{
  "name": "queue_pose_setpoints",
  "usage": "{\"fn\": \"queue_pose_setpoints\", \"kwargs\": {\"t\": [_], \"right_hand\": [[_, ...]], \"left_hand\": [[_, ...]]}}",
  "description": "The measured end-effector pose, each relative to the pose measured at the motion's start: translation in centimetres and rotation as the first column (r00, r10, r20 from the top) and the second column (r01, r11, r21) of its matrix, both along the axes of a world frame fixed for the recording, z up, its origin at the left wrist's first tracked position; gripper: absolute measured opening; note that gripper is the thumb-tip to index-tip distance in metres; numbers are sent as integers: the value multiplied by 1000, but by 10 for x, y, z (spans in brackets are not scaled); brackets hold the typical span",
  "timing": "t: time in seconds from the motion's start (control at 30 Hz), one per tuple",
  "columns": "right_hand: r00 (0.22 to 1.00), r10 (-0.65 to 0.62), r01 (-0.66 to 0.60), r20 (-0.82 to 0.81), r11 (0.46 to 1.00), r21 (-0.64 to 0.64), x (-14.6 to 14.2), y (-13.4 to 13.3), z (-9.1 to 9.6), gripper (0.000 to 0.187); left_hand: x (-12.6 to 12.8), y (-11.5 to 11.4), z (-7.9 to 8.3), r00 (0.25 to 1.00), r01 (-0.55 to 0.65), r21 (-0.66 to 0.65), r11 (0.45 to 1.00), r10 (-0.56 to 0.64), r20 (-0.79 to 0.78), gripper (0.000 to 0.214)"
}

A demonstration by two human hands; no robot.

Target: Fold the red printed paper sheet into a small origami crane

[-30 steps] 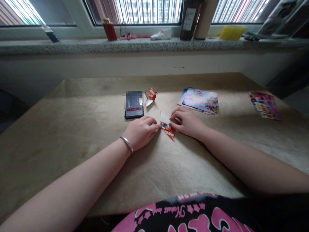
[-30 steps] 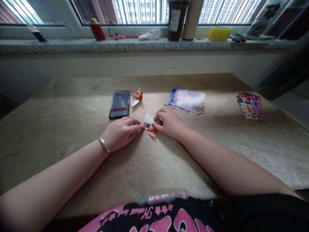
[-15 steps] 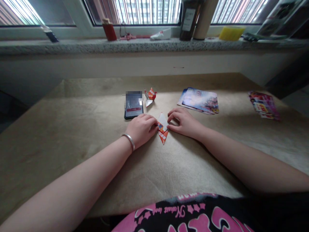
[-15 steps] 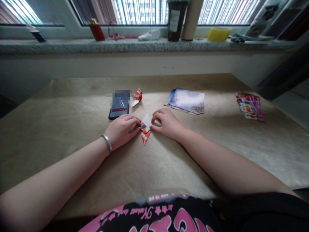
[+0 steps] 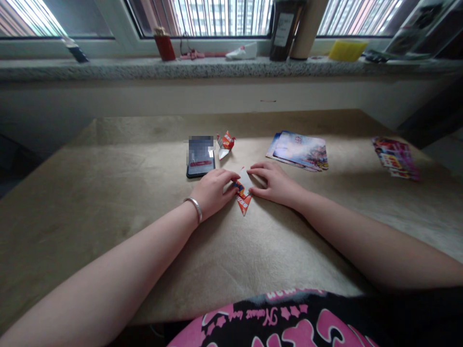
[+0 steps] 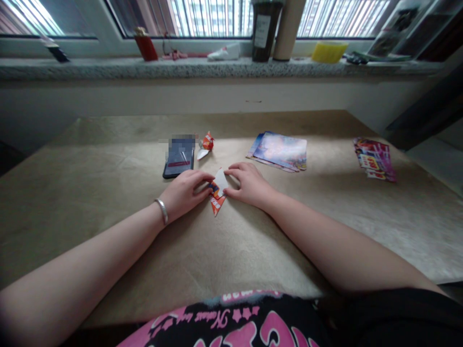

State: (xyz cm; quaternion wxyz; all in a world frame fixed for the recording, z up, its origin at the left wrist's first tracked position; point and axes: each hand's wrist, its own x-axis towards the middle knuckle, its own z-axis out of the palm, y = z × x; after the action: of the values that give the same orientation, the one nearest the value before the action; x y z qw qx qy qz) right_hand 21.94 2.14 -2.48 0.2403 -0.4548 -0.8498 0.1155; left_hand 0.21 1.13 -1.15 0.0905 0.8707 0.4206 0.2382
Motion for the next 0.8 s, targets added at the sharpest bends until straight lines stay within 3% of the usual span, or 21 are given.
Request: {"fn": "queue_pose_setpoints", "kwargs": {"t": [0.17,0.37,0.53,0.67,0.8], "right_hand": [[998,23,-24,-57,1000,-18,0,1,1,42],[991,56,-63,-121,997,-53,-1,0,4,19],[989,70,-78,-128,996,-52,-1,1,5,14],[985,97,-106,-145,993,-55,-1,2,7,10],[970,158,-164,-184,986,-20,1,2,7,7]], "left_hand": [[0,-1,1,1000,10,-28,1000,-9,23,27],[0,0,0,999,14,-28,1000,-13,34,37],[0,0,-2,1000,13,-2,1000,-13,-19,42],[2,-1,-1,999,-9,-32,999,10,39,47],[2,2,1,1000,12,-53,999,-11,20,32]]}}
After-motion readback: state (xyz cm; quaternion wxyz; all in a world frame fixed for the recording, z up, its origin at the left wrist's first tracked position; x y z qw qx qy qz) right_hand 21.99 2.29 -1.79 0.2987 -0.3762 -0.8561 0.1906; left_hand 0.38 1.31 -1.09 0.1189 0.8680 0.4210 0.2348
